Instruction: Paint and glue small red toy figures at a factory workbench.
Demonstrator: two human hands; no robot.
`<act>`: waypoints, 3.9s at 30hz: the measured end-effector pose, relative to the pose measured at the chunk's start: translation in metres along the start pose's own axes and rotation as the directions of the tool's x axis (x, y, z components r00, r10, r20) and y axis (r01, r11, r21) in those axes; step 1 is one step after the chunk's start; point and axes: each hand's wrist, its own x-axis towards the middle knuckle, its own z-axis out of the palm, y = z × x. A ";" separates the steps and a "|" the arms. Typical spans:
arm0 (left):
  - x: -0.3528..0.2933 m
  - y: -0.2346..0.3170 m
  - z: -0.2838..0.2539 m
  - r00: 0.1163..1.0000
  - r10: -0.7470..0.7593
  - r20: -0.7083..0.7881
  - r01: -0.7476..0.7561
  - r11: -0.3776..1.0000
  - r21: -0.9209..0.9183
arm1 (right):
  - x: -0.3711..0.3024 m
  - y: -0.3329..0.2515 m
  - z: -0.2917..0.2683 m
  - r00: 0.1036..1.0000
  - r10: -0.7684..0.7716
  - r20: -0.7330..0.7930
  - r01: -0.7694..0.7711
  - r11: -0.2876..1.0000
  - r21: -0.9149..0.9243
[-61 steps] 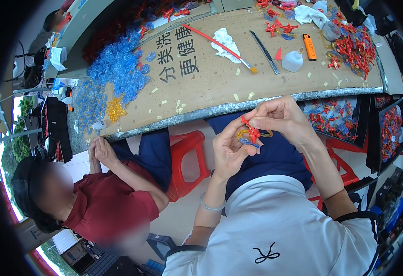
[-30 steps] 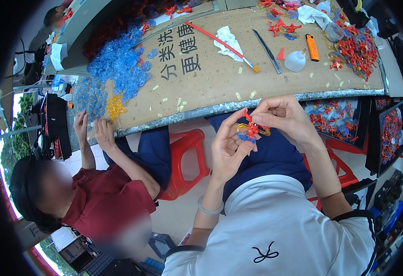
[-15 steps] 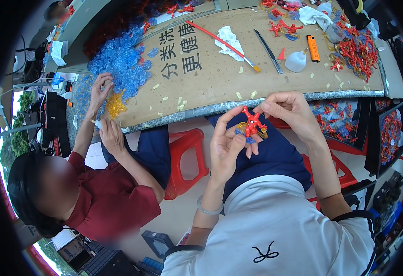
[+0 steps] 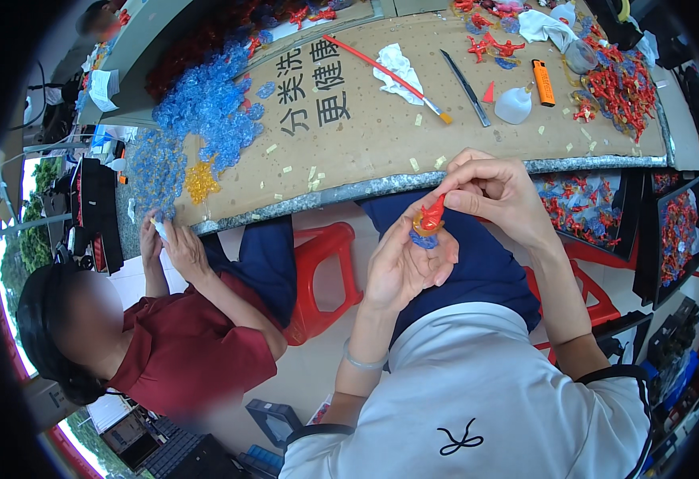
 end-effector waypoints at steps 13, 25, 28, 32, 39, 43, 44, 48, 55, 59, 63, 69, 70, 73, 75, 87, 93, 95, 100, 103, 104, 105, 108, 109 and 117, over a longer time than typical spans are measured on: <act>0.001 -0.009 -0.008 0.983 -0.177 0.055 0.184 0.968 -0.168 | 0.000 -0.001 0.000 0.997 0.066 -0.045 -0.065 0.998 0.023; 0.001 -0.014 -0.010 0.979 -0.203 -0.022 0.197 0.966 -0.169 | 0.000 -0.001 -0.003 0.987 0.160 -0.035 -0.156 0.983 0.092; 0.001 -0.014 -0.008 0.978 -0.209 -0.016 0.202 0.963 -0.179 | 0.000 -0.001 -0.004 0.987 0.160 -0.033 -0.156 0.983 0.094; 0.002 -0.013 -0.006 0.975 -0.219 -0.023 0.211 0.958 -0.193 | 0.000 -0.001 -0.003 0.986 0.163 -0.036 -0.159 0.983 0.092; 0.002 -0.012 -0.004 0.970 -0.243 -0.027 0.231 0.945 -0.232 | 0.000 -0.002 -0.003 0.984 0.175 -0.030 -0.172 0.981 0.094; 0.002 -0.014 -0.010 0.977 -0.208 0.052 0.214 0.944 -0.251 | 0.001 -0.003 -0.003 0.984 0.175 -0.027 -0.172 0.980 0.098; 0.002 -0.014 -0.009 0.976 -0.212 0.041 0.215 0.942 -0.257 | 0.001 -0.003 -0.002 0.986 0.167 -0.029 -0.163 0.981 0.103; 0.004 -0.012 -0.001 0.985 -0.171 0.002 0.168 0.964 -0.207 | 0.001 -0.004 -0.002 0.993 0.113 -0.033 -0.110 0.990 0.083; 0.006 -0.013 0.011 0.976 0.146 -0.165 -0.082 0.936 0.343 | 0.000 -0.005 -0.007 0.998 -0.055 -0.039 0.049 0.988 -0.146; 0.006 -0.012 0.012 0.894 0.407 -0.187 -0.185 0.716 0.673 | -0.001 -0.006 -0.010 0.997 -0.050 -0.058 0.036 0.973 -0.228; 0.007 -0.014 0.017 0.820 0.546 -0.172 -0.258 0.621 0.740 | -0.002 -0.006 -0.009 0.997 0.001 -0.081 -0.020 0.973 -0.229; 0.006 -0.014 0.017 0.761 0.647 -0.036 -0.264 0.360 0.895 | -0.001 -0.007 -0.010 0.994 0.047 -0.099 -0.069 0.971 -0.227; 0.006 -0.014 0.017 0.752 0.659 -0.014 -0.267 0.324 0.908 | -0.001 -0.006 -0.010 0.994 0.047 -0.098 -0.069 0.971 -0.231; 0.008 -0.014 0.019 0.721 0.693 0.016 -0.285 0.275 0.918 | 0.000 -0.008 -0.009 0.993 0.064 -0.100 -0.085 0.971 -0.225; 0.008 -0.014 0.018 0.698 0.715 0.045 -0.285 0.219 0.933 | 0.001 -0.008 -0.008 0.993 0.067 -0.098 -0.087 0.971 -0.223; 0.008 -0.013 0.016 0.625 0.765 0.155 -0.257 0.014 0.966 | 0.001 -0.005 -0.009 0.994 0.068 -0.086 -0.085 0.971 -0.222; 0.007 -0.012 0.019 0.597 0.776 0.203 -0.202 -0.100 0.974 | 0.001 -0.002 -0.009 0.995 0.060 -0.084 -0.076 0.974 -0.214; 0.007 -0.012 0.022 0.594 0.777 0.209 -0.198 -0.110 0.974 | 0.001 -0.001 -0.010 0.995 0.052 -0.084 -0.069 0.974 -0.217; 0.003 -0.011 0.023 0.632 0.739 0.232 -0.206 -0.128 0.970 | 0.000 -0.001 -0.008 0.997 0.044 -0.065 -0.058 0.970 -0.235; 0.003 -0.010 0.022 0.630 0.732 0.261 -0.212 -0.162 0.964 | 0.000 0.001 -0.008 0.998 0.035 -0.045 -0.044 0.975 -0.218; 0.003 -0.010 0.022 0.627 0.735 0.259 -0.214 -0.157 0.964 | 0.000 0.001 -0.008 0.999 0.032 -0.042 -0.040 0.975 -0.217; 0.003 -0.011 0.023 0.625 0.738 0.257 -0.217 -0.152 0.964 | 0.000 0.001 -0.008 0.999 0.029 -0.040 -0.037 0.975 -0.217; 0.003 -0.011 0.024 0.631 0.738 0.239 -0.209 -0.134 0.969 | -0.001 0.003 -0.009 0.998 0.037 -0.042 -0.045 0.977 -0.210; 0.003 -0.011 0.024 0.635 0.737 0.231 -0.204 -0.128 0.970 | -0.002 0.003 -0.009 0.998 0.043 -0.044 -0.051 0.977 -0.208; 0.005 -0.010 0.021 0.716 0.698 0.003 -0.337 0.342 0.877 | -0.003 -0.001 -0.005 0.993 0.084 -0.081 -0.092 0.990 -0.103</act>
